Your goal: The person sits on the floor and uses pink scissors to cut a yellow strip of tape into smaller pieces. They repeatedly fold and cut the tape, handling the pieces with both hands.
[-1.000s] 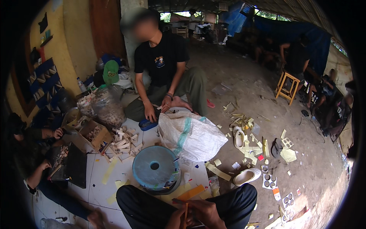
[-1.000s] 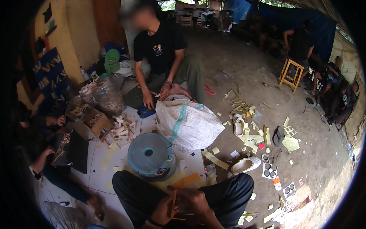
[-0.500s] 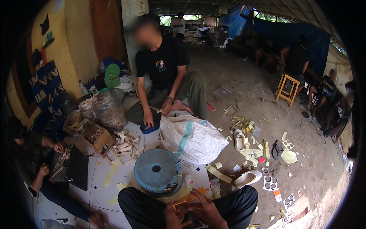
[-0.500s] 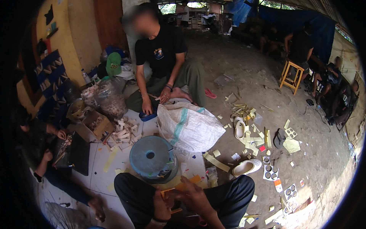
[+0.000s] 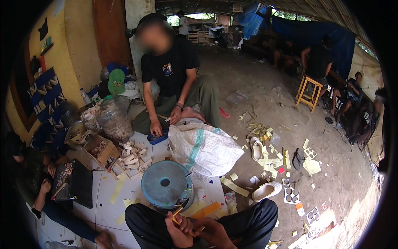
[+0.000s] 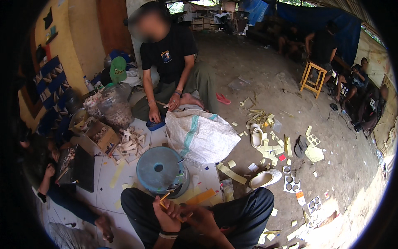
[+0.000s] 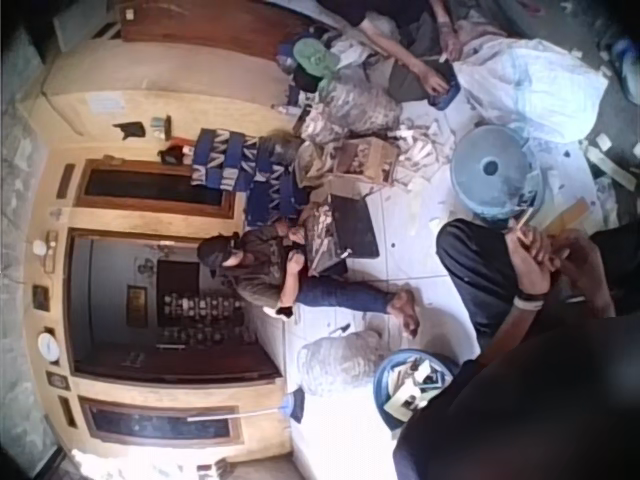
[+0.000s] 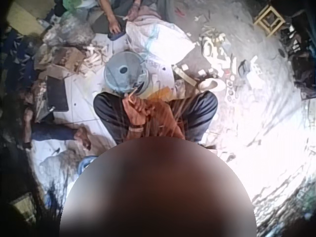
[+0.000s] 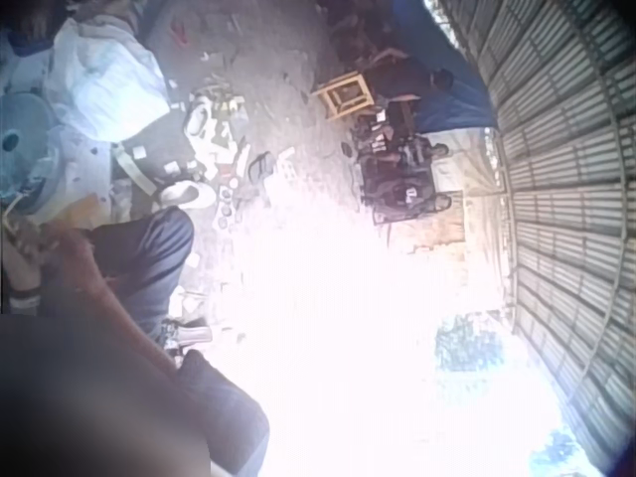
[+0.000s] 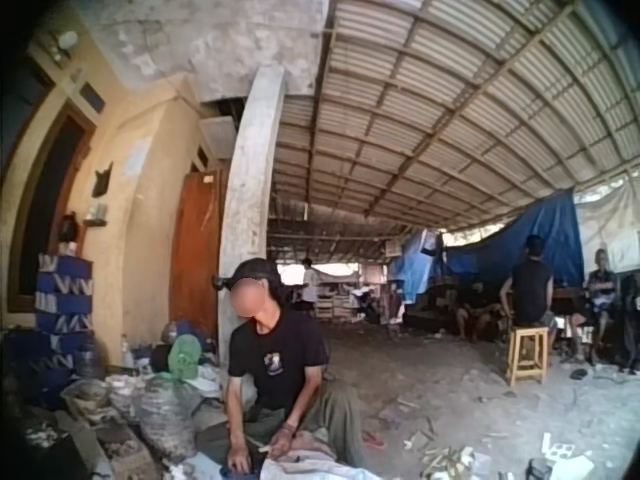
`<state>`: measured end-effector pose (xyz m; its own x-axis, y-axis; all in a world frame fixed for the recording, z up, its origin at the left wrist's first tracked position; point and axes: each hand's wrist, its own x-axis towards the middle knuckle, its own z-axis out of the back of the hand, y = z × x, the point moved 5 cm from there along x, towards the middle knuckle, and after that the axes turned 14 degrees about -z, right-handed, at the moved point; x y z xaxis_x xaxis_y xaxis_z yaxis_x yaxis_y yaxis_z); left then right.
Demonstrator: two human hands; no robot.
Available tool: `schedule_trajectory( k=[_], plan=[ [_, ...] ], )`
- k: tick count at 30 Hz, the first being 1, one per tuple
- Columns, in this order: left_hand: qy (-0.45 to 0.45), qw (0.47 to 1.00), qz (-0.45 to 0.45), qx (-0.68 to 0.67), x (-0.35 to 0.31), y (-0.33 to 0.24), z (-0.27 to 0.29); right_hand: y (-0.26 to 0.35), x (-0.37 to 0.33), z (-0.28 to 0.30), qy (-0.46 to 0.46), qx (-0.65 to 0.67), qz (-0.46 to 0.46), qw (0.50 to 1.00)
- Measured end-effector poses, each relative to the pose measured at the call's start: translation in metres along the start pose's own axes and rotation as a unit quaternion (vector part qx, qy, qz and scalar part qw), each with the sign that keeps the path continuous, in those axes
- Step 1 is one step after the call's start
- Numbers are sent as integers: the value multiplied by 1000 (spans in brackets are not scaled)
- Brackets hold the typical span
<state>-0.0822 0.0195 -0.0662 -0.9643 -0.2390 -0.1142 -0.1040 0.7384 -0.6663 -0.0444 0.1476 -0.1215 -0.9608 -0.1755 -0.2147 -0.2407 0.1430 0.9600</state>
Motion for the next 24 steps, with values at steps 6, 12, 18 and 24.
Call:
schedule_trajectory(
  k=[6,12,18,24],
  plan=[
    [-12,999,11,-50,8,6,12,1,-1,-15,1,65,-41,997],
    [-23,996,69,-50,14,9,16,35,-24,-19,-217,-205,103,949],
    [119,990,67,20,-7,15,-3,28,-21,1,-149,180,-103,967],
    [102,989,76,78,-9,18,14,34,-15,12,-146,176,-119,966]
  ],
)
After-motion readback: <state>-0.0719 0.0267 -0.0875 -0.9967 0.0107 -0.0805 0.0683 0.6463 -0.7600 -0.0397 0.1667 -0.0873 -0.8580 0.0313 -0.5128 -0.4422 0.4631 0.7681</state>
